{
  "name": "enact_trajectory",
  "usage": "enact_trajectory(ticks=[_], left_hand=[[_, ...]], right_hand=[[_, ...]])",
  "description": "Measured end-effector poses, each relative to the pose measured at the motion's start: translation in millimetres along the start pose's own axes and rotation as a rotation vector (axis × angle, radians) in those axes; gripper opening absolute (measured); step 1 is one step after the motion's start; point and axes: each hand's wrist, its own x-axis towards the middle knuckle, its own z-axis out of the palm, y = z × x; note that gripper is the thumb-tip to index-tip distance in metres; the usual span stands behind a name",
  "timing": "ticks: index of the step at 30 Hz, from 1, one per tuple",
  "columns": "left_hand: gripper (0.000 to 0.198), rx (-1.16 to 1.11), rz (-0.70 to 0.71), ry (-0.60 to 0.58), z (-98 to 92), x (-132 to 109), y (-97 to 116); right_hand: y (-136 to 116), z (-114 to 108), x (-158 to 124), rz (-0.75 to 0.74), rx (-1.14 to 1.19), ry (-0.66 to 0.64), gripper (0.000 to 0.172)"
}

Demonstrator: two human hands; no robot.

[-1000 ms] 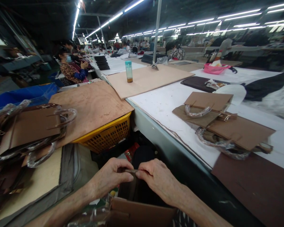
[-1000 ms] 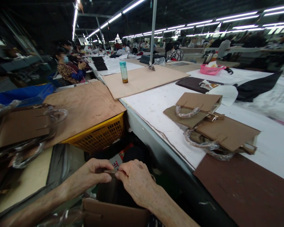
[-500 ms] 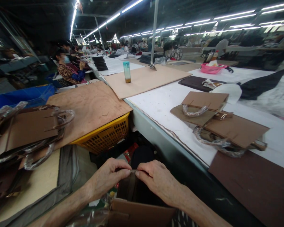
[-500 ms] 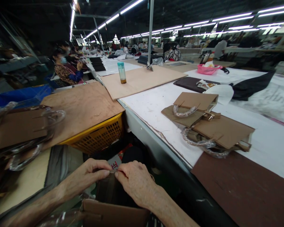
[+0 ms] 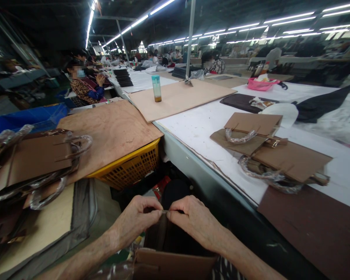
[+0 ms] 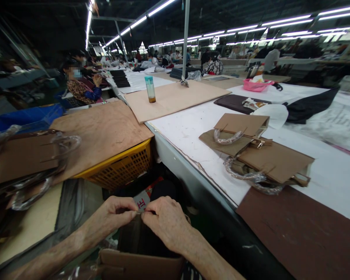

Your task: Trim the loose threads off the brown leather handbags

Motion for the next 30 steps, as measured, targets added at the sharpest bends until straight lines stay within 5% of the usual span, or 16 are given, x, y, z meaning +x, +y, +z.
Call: enact_trajectory(ticks=[30], left_hand=[[0.026, 0.113, 0.089, -0.022, 0.9, -3, 3]], right_hand=[[0, -4, -4, -0.003, -0.119, -0.033, 0.023]])
